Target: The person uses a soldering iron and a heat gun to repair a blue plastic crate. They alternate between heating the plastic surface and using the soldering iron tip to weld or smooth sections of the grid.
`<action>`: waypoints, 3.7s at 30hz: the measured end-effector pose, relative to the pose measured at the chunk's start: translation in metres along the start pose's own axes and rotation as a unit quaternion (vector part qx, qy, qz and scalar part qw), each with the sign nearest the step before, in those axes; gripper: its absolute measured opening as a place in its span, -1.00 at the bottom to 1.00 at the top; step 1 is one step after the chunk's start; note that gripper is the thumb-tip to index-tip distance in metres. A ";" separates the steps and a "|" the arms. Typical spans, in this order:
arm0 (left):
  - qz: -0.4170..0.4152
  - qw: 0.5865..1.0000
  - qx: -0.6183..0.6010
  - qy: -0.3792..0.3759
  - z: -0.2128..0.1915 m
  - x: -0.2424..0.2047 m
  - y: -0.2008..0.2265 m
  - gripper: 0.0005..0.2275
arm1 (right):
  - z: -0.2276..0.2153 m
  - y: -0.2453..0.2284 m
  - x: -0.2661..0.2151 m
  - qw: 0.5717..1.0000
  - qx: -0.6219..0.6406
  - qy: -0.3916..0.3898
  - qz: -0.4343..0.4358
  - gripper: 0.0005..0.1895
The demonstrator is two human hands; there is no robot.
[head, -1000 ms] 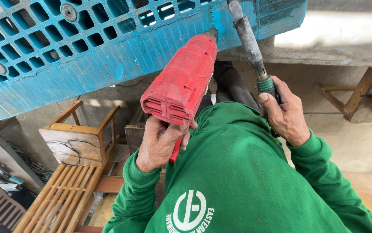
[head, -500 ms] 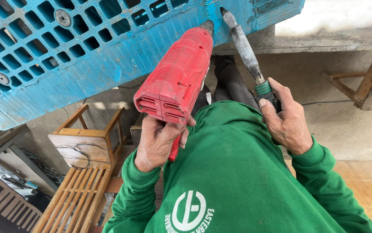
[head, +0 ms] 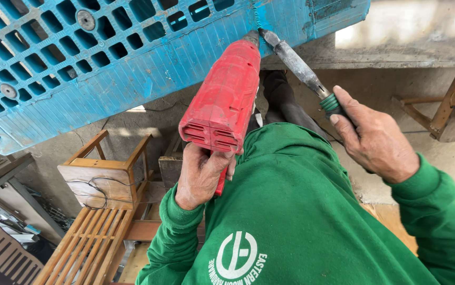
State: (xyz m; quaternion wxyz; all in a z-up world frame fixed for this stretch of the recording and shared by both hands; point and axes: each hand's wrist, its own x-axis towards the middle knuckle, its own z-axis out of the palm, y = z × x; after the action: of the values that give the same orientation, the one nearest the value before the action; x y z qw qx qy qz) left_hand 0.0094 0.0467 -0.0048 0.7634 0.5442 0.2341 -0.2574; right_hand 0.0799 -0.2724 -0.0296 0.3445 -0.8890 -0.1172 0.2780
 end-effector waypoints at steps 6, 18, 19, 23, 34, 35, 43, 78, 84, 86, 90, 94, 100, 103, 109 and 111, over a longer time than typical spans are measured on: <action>-0.002 1.000 0.014 -0.001 0.004 -0.008 -0.007 -0.77 | -0.026 0.005 0.020 0.988 -0.134 -0.076 0.000 -0.36; -0.008 1.000 -0.027 -0.010 -0.016 0.004 0.003 -0.79 | -0.030 -0.005 0.039 0.962 -0.253 -0.098 0.005 -0.28; -0.010 1.000 -0.024 -0.010 -0.018 0.006 0.006 -0.78 | -0.029 -0.005 0.041 0.963 -0.254 -0.095 0.006 -0.28; 0.002 1.000 -0.015 -0.015 -0.020 0.015 0.012 -0.79 | -0.026 -0.009 0.047 0.965 -0.252 -0.077 0.001 -0.30; -0.026 0.998 -0.065 0.002 -0.022 0.027 0.014 -0.73 | -0.015 -0.012 0.056 0.968 -0.243 -0.054 0.029 -0.33; -0.026 0.998 -0.064 0.003 -0.022 0.027 0.013 -0.73 | -0.015 -0.011 0.056 0.970 -0.235 -0.050 0.027 -0.33; -0.022 0.999 -0.048 0.013 -0.021 0.025 0.015 -0.70 | -0.025 -0.013 0.060 0.975 -0.213 -0.054 0.004 -0.33; 0.011 0.997 -0.070 -0.002 -0.006 0.015 -0.004 -0.64 | -0.065 -0.013 0.082 0.916 -0.374 -0.140 -0.028 -0.31; 0.003 0.998 -0.061 0.015 -0.003 0.011 -0.007 -0.65 | -0.077 -0.010 0.092 0.903 -0.401 -0.152 -0.026 -0.35; 0.005 0.997 -0.071 0.019 0.000 0.011 -0.008 -0.65 | -0.078 -0.010 0.094 0.907 -0.393 -0.149 -0.030 -0.35; 0.010 0.997 -0.069 0.016 0.002 0.010 -0.012 -0.65 | -0.078 -0.011 0.092 0.896 -0.420 -0.141 -0.038 -0.35; 0.011 0.998 -0.067 0.013 0.002 0.010 -0.011 -0.64 | -0.075 -0.012 0.089 0.894 -0.427 -0.126 -0.049 -0.36; 0.008 0.998 -0.057 0.025 0.005 0.011 -0.005 -0.63 | -0.074 -0.012 0.087 0.899 -0.418 -0.113 -0.066 -0.35; 0.006 0.998 -0.057 0.025 0.006 0.009 -0.004 -0.64 | -0.075 -0.008 0.089 0.908 -0.394 -0.131 -0.053 -0.36; 0.012 0.998 -0.062 0.021 0.006 0.008 -0.007 -0.66 | -0.077 -0.001 0.087 0.906 -0.380 -0.184 -0.021 -0.35; 0.005 0.998 -0.051 0.022 0.004 0.006 -0.007 -0.69 | -0.077 -0.001 0.084 0.904 -0.386 -0.180 -0.031 -0.37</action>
State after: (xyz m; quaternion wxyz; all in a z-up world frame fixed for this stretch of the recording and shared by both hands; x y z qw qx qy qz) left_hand 0.0091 0.0399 -0.0124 0.7860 0.5114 0.2606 -0.2297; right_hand 0.1931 -0.2797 -0.0169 -0.0439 -0.8833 -0.3026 0.3555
